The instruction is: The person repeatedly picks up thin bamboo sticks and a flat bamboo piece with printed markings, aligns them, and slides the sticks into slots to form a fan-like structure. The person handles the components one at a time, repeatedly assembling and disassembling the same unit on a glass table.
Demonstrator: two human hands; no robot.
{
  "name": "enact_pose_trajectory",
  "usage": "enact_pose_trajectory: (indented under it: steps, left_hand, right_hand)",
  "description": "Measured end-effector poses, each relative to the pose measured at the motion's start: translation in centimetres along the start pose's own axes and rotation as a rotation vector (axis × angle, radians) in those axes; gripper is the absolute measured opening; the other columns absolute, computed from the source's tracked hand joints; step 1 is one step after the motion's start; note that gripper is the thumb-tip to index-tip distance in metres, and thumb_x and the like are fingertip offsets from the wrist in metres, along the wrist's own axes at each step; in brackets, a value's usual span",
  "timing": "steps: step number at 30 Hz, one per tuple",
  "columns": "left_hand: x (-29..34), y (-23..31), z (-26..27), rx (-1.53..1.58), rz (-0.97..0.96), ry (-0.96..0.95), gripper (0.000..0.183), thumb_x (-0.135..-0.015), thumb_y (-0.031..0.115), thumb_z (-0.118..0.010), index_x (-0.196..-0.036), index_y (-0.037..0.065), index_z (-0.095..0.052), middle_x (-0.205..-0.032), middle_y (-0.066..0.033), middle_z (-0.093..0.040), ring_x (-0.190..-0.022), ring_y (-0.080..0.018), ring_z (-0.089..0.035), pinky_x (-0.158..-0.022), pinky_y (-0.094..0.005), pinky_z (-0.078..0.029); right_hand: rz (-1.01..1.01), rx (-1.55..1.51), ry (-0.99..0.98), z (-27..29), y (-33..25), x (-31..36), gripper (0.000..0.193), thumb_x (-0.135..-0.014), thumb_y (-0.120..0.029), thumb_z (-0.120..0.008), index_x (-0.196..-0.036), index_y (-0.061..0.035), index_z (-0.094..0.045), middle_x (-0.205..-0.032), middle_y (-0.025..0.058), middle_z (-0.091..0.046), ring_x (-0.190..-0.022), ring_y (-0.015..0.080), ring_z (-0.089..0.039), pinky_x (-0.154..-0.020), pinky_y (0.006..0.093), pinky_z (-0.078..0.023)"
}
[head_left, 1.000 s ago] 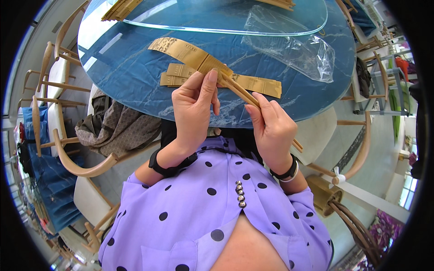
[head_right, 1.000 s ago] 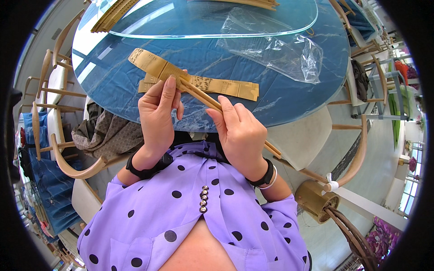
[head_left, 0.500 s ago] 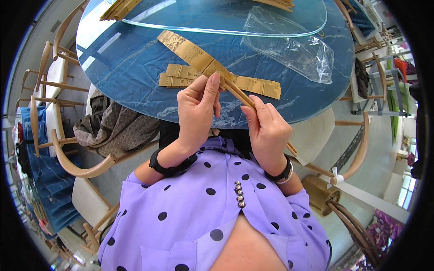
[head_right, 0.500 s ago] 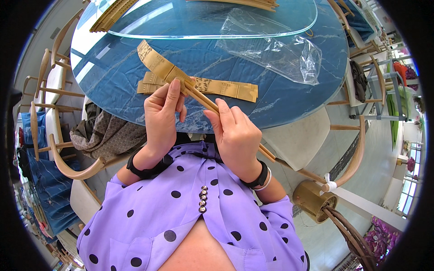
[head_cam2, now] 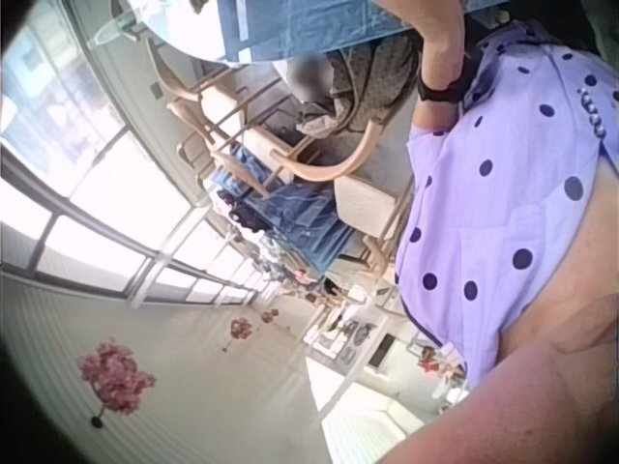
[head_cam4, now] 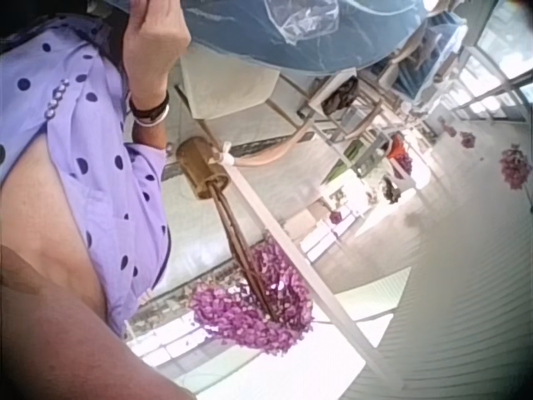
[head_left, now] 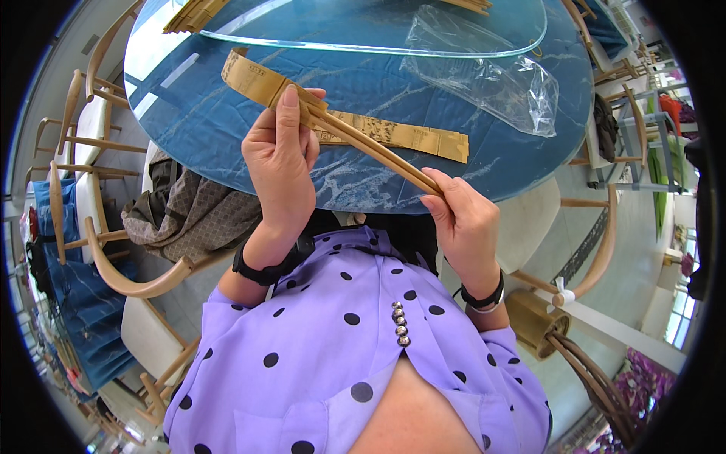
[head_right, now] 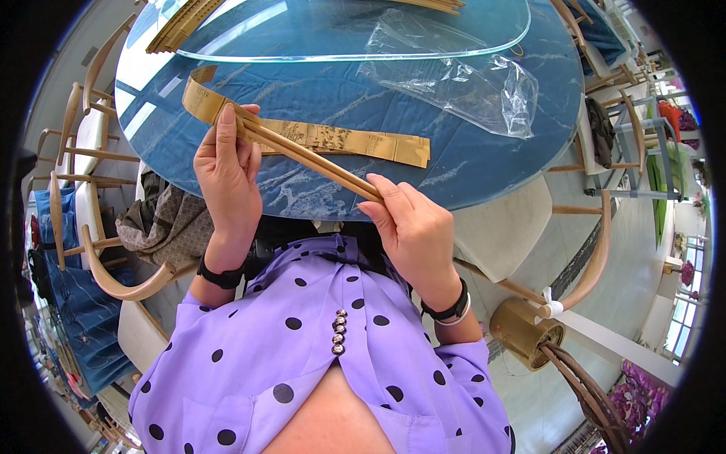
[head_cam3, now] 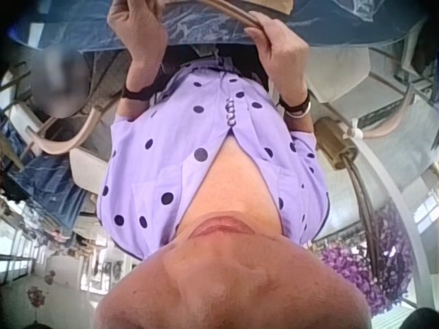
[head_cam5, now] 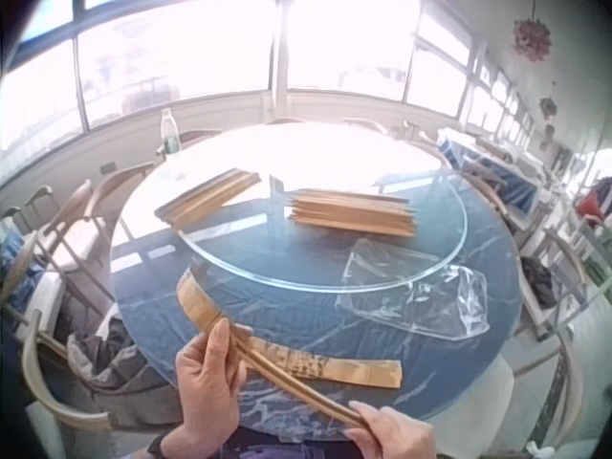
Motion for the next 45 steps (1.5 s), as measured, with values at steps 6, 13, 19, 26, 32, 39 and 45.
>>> enact_pose_trajectory:
  steps: [6,13,19,26,32,39,45]
  left_hand:
    - [0.6,-0.5,0.4,0.053,0.048,-0.005,0.033,-0.106,0.026,-0.056,-0.104,-0.003,-0.071,-0.096,-0.0073,-0.070,-0.049,0.0002,-0.025,-0.043,-0.0183,-0.024]
    - [1.7,-2.0,-0.2,0.045,0.180,0.006,0.037,-0.105,0.029,-0.059,-0.102,-0.005,-0.072,-0.057,0.0092,-0.033,-0.048,-0.0008,-0.024,-0.043,-0.0215,-0.020]
    - [2.3,-2.7,0.0,0.034,0.245,-0.019,0.037,-0.105,0.030,-0.058,-0.104,-0.004,-0.073,-0.058,0.0093,-0.033,-0.049,-0.0010,-0.024,-0.044,-0.0217,-0.020]
    - [3.4,-4.4,-0.2,0.077,0.359,-0.051,0.037,-0.105,0.031,-0.058,-0.105,-0.003,-0.072,-0.061,0.0085,-0.036,-0.050,-0.0010,-0.026,-0.045,-0.0212,-0.021]
    - [4.0,-5.3,-0.8,0.094,0.479,-0.088,0.036,-0.105,0.030,-0.058,-0.102,-0.002,-0.073,-0.062,0.0076,-0.044,-0.051,0.0002,-0.026,-0.045,-0.0204,-0.021]
    - [3.0,-4.8,-0.6,0.056,0.386,-0.149,0.038,-0.107,0.031,-0.053,-0.105,-0.002,-0.071,-0.069,0.0039,-0.058,-0.050,0.0004,-0.023,-0.043,-0.0199,-0.021]
    - [3.8,-5.2,-0.9,0.043,0.421,-0.181,0.038,-0.108,0.031,-0.052,-0.107,-0.003,-0.070,-0.073,0.0012,-0.060,-0.051,-0.0018,-0.031,-0.047,-0.0196,-0.027]
  right_hand:
    - [0.039,-0.204,0.185,2.9,2.2,4.2,0.024,-0.099,-0.021,-0.062,-0.106,0.0018,-0.070,-0.067,0.0082,-0.059,-0.048,0.0208,-0.051,-0.047,0.0321,-0.039]
    - [0.205,-0.120,0.323,4.0,0.7,6.1,0.025,-0.099,-0.020,-0.061,-0.102,0.0032,-0.070,-0.059,0.0046,-0.052,-0.043,0.0175,-0.044,-0.043,0.0296,-0.033]
    - [0.211,0.027,0.252,3.4,0.2,7.4,0.021,-0.099,-0.020,-0.062,-0.095,-0.0002,-0.068,-0.061,0.0038,-0.054,-0.044,0.0187,-0.046,-0.043,0.0308,-0.035]
    - [0.046,-0.018,0.314,4.2,1.2,7.1,0.015,-0.097,-0.009,-0.060,-0.088,0.0014,-0.066,-0.065,0.0078,-0.063,-0.045,0.0193,-0.047,-0.045,0.0303,-0.036]
    - [-0.014,-0.057,0.325,3.7,1.7,7.3,0.015,-0.096,-0.009,-0.060,-0.085,0.0008,-0.066,-0.064,0.0076,-0.061,-0.046,0.0181,-0.047,-0.046,0.0301,-0.035]
    - [-0.050,-0.044,0.325,4.5,2.3,7.4,0.015,-0.095,-0.008,-0.063,-0.083,0.0000,-0.066,-0.060,0.0061,-0.054,-0.046,0.0168,-0.045,-0.046,0.0304,-0.033]
    - [-0.049,-0.066,0.305,4.0,2.2,6.8,0.014,-0.094,-0.006,-0.063,-0.082,0.0012,-0.065,-0.058,0.0056,-0.053,-0.045,0.0159,-0.043,-0.045,0.0292,-0.031]
Point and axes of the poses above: each hand's wrist, its own x-axis away from the middle knuckle, its own z-axis out of the back of the hand, y = z × x, the point moved 8 cm from there along -x, towards the middle knuckle
